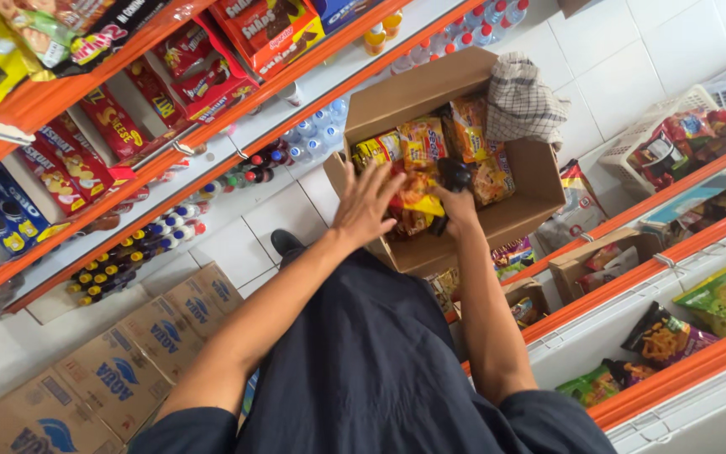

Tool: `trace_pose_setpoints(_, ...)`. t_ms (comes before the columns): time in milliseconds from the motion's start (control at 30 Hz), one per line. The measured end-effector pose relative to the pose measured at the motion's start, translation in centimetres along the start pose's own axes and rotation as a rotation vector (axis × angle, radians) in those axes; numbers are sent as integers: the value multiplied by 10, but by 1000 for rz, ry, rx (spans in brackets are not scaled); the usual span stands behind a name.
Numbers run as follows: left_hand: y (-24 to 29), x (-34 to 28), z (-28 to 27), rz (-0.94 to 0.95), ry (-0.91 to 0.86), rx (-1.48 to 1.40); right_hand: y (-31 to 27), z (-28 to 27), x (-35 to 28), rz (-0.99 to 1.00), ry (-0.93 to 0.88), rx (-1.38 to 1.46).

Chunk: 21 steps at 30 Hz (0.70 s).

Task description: The person takes packets of instant noodles from a box, scans them with a handheld scanner, and arranges them onto a store shelf.

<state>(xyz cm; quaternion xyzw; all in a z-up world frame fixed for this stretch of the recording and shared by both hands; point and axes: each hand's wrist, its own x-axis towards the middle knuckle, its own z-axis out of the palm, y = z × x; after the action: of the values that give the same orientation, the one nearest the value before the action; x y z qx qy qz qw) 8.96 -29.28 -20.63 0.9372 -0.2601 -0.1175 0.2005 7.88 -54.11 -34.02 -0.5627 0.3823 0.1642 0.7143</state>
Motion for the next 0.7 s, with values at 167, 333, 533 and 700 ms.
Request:
trace_pose_setpoints(167, -8, 3, 37, 138, 130, -289, -34, 14, -63, 74, -226, 199)
trace_pose_setpoints(333, -30, 2, 31, -266, 186, -956, -43, 26, -88, 22, -174, 415)
trace_pose_setpoints(533, -18, -2, -13, -497, 406, -1827, -52, 50, -123, -275, -201, 307)
trace_pose_setpoints(700, 10, -3, -15, -467, 344, -2044, -61, 73, -143, -393, -165, 370)
